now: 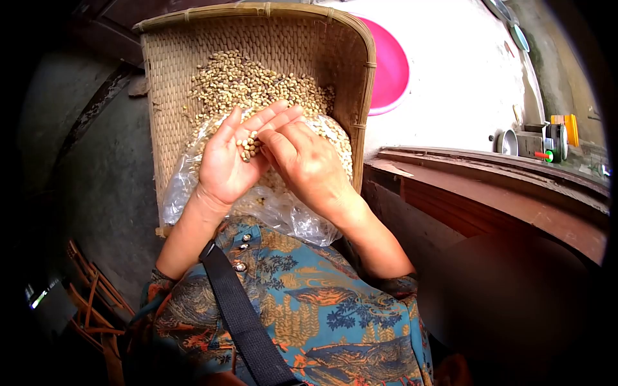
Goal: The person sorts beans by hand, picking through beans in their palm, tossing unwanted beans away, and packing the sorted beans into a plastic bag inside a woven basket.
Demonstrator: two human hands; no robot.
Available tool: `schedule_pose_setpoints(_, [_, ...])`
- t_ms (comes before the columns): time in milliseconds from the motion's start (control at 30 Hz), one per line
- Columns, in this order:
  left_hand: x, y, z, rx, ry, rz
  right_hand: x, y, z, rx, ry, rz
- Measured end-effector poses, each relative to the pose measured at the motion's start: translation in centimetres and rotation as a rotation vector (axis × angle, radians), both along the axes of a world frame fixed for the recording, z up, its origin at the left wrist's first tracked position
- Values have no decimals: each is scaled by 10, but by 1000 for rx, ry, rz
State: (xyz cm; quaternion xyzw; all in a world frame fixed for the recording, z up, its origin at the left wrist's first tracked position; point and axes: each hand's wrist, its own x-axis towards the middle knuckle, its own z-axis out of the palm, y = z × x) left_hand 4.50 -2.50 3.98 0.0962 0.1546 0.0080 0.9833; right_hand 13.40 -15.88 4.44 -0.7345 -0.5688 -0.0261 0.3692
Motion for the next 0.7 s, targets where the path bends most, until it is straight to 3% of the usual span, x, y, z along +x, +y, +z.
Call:
schedule_pose_setpoints(333, [0, -6, -12, 186, -4, 16, -13, 9, 9, -184, 126, -103])
schedule_pose_setpoints(533, [-1, -6, -11, 202, 1, 56, -14, 11, 6, -151, 215, -114])
schedule_pose_setpoints(700, [-1, -2, -15, 116, 5, 66, -7, 7, 3, -73, 610, -116])
